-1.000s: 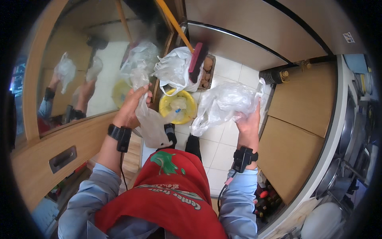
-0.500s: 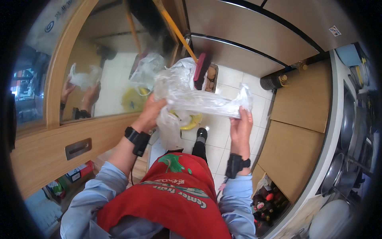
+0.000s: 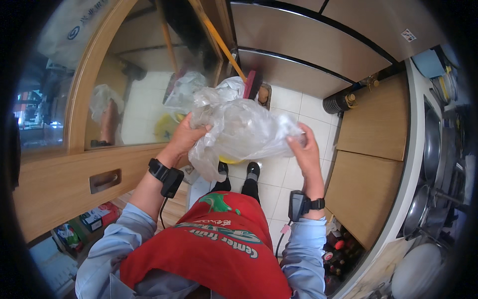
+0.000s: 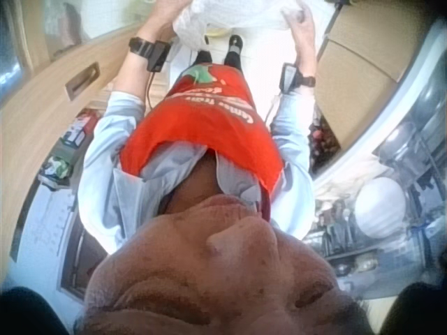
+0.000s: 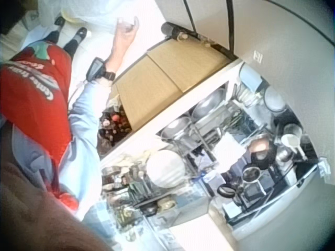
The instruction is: The person takes a plastic liner from a storage bag in the kitchen, walks to a small trash can in a living area, and fits the liner over the edges of the can by hand.
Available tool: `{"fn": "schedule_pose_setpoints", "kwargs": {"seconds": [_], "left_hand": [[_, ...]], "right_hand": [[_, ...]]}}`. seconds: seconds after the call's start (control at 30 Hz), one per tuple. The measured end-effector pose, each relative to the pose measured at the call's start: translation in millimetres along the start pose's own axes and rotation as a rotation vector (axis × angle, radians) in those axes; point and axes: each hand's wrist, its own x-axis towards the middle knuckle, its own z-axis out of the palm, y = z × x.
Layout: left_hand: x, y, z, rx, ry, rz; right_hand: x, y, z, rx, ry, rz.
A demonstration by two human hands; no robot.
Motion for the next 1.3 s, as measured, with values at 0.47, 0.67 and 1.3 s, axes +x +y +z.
{"fn": "schedule_pose_setpoints", "kwargs": {"seconds": [0.47,0.67,1.3], "left_hand": [[11.3,-3.3,-46.1,-0.714,-0.071,-0.147],[4.1,-5.8,0.8,-0.858,-0.204,-0.072],[-0.7,-17.0,-59.0,-0.537,-0.045,-0.084]], "right_hand": [[-32.0,-17.4,-50.5,-0.673,-0.063,-0.209],[-70.7,-17.7,69.7,-0.232,-0.585,0.042],[-61.7,23.0,-40.3,0.714,0.304,0.129]]}}
